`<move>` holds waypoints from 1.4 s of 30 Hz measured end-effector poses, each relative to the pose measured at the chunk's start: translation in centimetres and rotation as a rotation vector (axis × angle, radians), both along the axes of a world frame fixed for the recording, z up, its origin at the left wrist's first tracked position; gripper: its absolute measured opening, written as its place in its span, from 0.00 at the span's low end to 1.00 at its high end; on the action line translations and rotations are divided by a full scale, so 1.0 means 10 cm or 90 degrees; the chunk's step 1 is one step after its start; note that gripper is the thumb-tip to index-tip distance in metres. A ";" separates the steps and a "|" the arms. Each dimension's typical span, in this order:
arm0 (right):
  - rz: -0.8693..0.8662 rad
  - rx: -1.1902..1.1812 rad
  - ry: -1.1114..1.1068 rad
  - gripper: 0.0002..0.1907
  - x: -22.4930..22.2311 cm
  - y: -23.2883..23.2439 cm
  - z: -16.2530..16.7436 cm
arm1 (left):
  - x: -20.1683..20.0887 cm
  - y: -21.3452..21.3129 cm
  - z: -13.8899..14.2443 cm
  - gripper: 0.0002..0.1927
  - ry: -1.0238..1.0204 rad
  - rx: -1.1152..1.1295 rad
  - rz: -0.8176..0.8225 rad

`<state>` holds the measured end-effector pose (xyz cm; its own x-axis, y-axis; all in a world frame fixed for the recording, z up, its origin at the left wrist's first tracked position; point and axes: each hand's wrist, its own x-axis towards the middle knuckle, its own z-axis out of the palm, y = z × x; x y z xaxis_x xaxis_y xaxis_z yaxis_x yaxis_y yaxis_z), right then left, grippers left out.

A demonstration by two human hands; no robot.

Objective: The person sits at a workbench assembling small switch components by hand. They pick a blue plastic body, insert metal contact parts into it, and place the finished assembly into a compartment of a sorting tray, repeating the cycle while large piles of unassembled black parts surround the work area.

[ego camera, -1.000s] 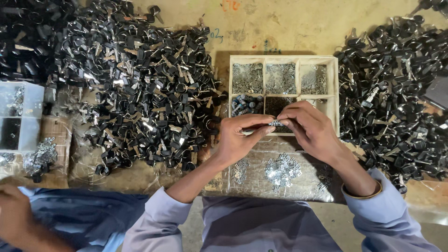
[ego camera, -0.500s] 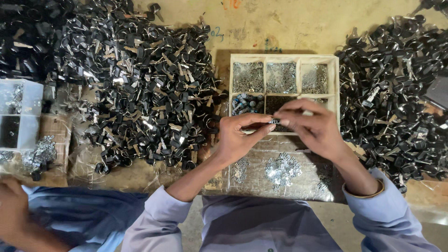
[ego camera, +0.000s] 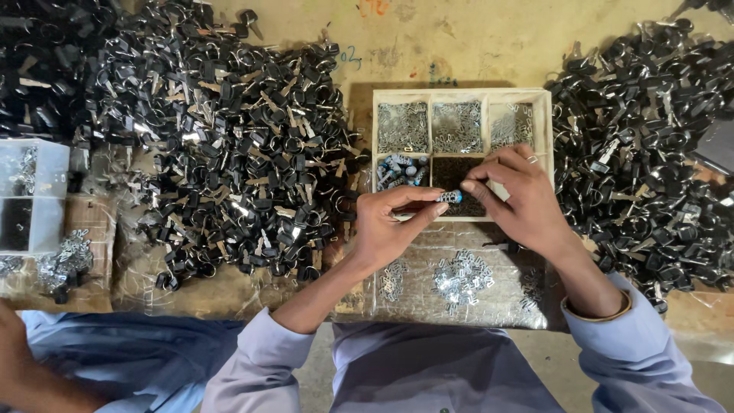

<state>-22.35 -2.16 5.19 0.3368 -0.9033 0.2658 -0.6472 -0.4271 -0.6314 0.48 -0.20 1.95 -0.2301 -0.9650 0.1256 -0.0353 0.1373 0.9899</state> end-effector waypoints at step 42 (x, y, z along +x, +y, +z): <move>-0.035 0.248 -0.396 0.05 0.25 0.22 -0.41 | 0.02 -0.01 0.00 0.09 -0.003 -0.010 0.017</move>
